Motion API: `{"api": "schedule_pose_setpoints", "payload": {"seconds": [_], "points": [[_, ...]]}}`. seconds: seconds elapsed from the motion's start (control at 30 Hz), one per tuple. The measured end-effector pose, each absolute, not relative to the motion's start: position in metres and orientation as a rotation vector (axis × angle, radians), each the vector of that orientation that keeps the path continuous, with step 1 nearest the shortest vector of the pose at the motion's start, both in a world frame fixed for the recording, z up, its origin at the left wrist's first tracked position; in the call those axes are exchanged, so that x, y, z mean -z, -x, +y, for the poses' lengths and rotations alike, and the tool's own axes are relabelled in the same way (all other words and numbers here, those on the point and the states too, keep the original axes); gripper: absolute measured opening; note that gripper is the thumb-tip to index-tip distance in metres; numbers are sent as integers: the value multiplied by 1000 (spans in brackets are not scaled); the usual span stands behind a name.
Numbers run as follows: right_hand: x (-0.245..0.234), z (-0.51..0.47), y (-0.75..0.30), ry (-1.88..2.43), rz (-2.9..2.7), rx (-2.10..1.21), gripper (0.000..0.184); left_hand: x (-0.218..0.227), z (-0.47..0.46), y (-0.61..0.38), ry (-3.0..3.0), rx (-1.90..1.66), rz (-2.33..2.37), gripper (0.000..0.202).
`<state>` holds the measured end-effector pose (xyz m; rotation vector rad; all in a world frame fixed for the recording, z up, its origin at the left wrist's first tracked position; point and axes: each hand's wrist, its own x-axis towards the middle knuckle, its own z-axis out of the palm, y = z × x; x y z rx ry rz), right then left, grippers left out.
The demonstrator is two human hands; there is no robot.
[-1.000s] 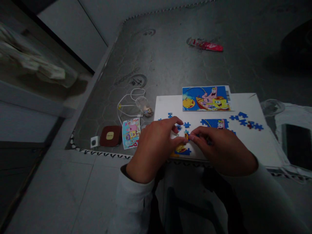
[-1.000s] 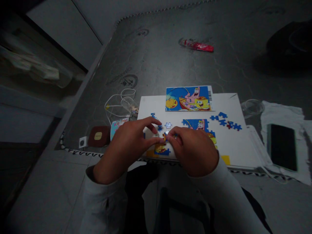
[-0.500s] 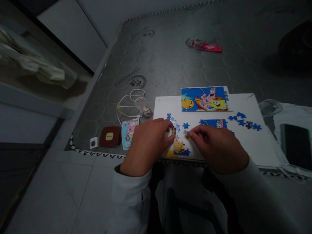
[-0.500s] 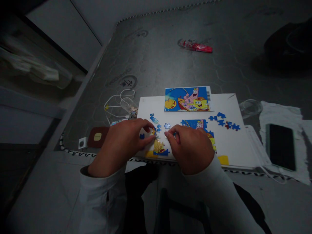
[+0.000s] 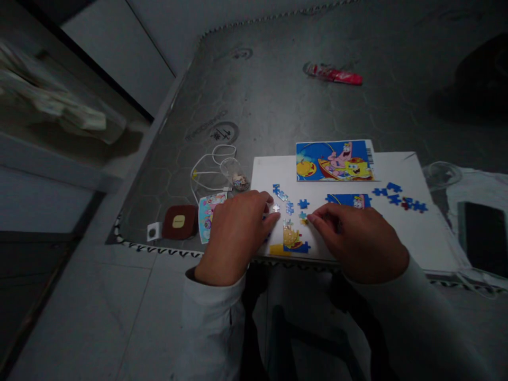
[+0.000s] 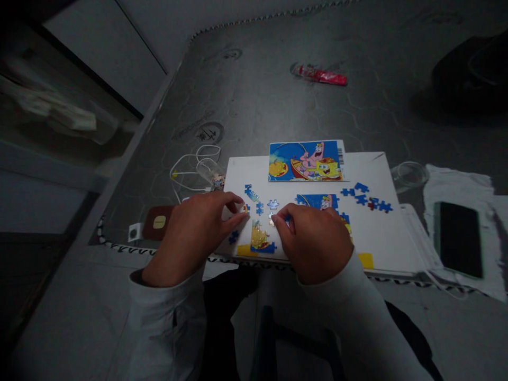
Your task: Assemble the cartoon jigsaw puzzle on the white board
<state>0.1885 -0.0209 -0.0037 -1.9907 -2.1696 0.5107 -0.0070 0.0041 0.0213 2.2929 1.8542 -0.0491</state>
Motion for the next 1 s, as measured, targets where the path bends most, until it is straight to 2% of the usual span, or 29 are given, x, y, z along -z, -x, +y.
{"api": "schedule_pose_setpoints", "payload": {"seconds": [0.17, 0.33, 0.57, 1.0], "points": [[4, -21, -189, 1992, -2179, -507, 28, -13, 7, 5, -2404, -114, 1815, 27], [4, -21, -188, 1974, -2187, -468, 28, -6, 10, 3, -2429, -49, 1749, 30], [2, -22, -189, 1943, -2207, -458, 28, -9, 8, 1, -2438, 20, 1698, 46], [0, -21, -189, 1979, -2209, -484, 27, -13, 7, 2, -2381, 115, 1825, 51]]}}
